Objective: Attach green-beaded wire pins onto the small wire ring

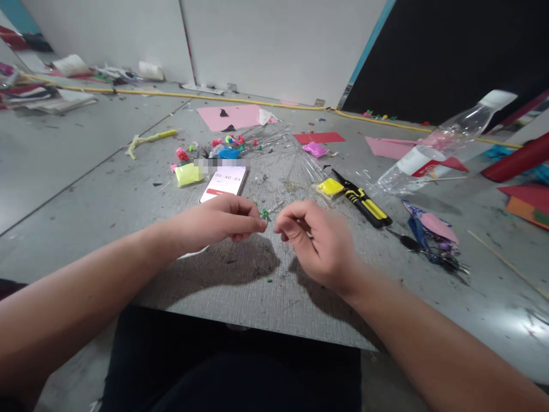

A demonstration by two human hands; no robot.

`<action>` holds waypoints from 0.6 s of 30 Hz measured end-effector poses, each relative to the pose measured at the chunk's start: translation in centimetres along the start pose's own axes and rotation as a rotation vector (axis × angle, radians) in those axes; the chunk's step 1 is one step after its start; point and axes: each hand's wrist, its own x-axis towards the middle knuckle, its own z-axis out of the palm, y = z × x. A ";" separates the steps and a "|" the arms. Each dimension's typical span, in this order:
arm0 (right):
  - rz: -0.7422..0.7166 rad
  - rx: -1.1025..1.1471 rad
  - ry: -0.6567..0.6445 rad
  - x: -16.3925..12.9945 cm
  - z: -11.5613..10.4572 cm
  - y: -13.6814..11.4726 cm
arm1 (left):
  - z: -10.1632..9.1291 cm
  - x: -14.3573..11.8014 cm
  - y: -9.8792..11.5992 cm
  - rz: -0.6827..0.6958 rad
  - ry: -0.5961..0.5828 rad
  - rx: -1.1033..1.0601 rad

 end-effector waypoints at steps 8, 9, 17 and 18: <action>-0.166 0.062 0.144 0.2 0.3 -0.5 | -0.1 0.0 0.0 -0.002 -0.015 -0.028; -0.178 0.046 0.135 0.2 0.3 -0.7 | -0.1 0.0 0.0 -0.004 -0.020 -0.027; -0.175 0.032 0.102 0.3 1.3 -0.1 | 0.1 -0.1 -0.2 -0.039 -0.092 -0.176; -0.164 0.048 0.098 0.3 1.3 0.0 | 0.2 -0.2 -0.1 -0.035 -0.099 -0.193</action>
